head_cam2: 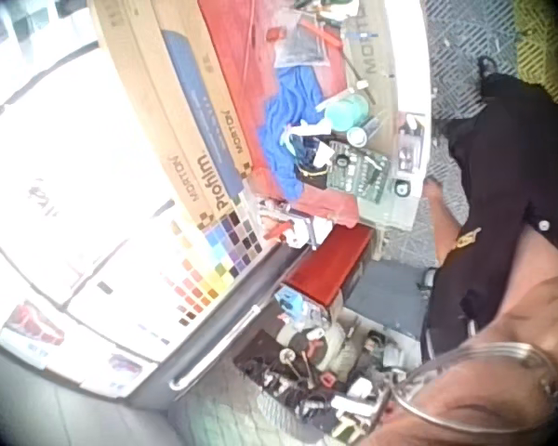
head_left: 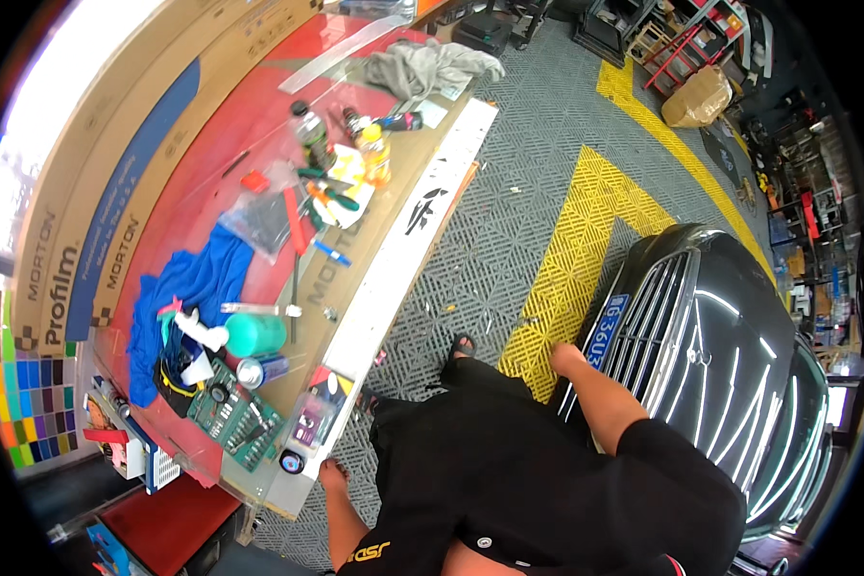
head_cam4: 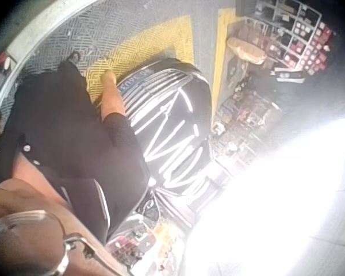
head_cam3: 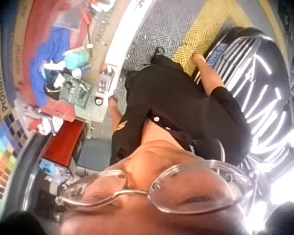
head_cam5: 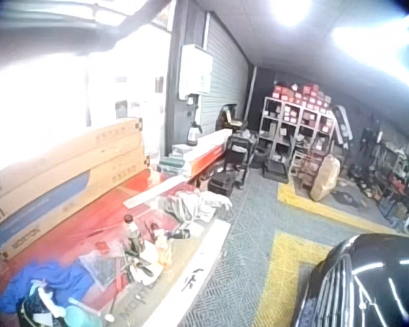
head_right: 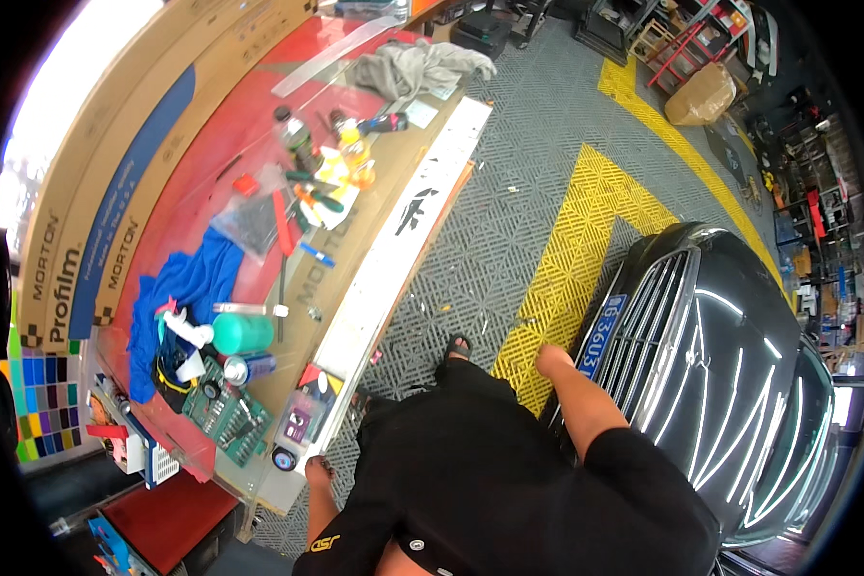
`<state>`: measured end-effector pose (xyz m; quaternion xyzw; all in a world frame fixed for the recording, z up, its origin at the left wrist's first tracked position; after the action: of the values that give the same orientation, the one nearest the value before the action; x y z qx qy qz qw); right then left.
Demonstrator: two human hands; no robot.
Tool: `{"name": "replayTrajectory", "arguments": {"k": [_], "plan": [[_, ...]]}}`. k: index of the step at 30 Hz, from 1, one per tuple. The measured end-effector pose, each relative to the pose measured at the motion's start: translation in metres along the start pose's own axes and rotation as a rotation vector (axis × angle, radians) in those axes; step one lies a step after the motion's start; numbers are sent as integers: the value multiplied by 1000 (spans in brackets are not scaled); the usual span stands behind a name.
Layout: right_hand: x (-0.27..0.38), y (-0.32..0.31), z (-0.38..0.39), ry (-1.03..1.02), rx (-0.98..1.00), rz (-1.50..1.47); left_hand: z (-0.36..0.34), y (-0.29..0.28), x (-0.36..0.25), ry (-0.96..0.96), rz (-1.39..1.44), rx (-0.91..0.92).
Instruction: The person unscrews and removes components from a car trunk latch assembly using a socket wrench and a screwdriver.
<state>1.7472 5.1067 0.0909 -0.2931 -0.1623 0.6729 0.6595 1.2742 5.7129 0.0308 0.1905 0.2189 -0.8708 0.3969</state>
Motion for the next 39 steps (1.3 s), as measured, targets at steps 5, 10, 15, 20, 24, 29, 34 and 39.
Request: {"name": "replayTrajectory", "arguments": {"k": [5, 10, 15, 20, 24, 29, 34, 39], "plan": [[-131, 1, -23, 40, -4, -384, 34, 118, -29, 45, -463, 29], [-168, 23, -67, -67, 92, -349, 59, 304, -120, 522, -884, 151], [-182, -24, -128, -119, -30, -574, 20, 461, -178, 645, -951, 244], [-221, -131, -183, -85, -70, -887, -23, 599, -237, 412, -1052, 284], [-328, -162, -213, 198, -75, -959, -31, 757, -253, -116, -847, 436], [-454, -208, -232, 521, -229, -1233, 52, 1067, -349, 447, -1274, 664], [-523, -227, -282, 724, -297, -1433, 144, 1396, -435, 994, -1477, 858], [-556, -124, -408, 707, 166, -1040, 227, 1667, -452, 979, -1228, 879]]}}
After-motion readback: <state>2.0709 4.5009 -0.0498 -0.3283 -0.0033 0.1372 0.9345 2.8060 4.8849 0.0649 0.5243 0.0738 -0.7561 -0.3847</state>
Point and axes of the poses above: each hand's wrist, its own z-axis away from the middle knuckle, its own y-axis out of the palm, x = y × z, the point moved 10 cm from there along -z, towards the middle knuckle, and after that the axes turned 2 degrees about -z, right-handed, at the moved point
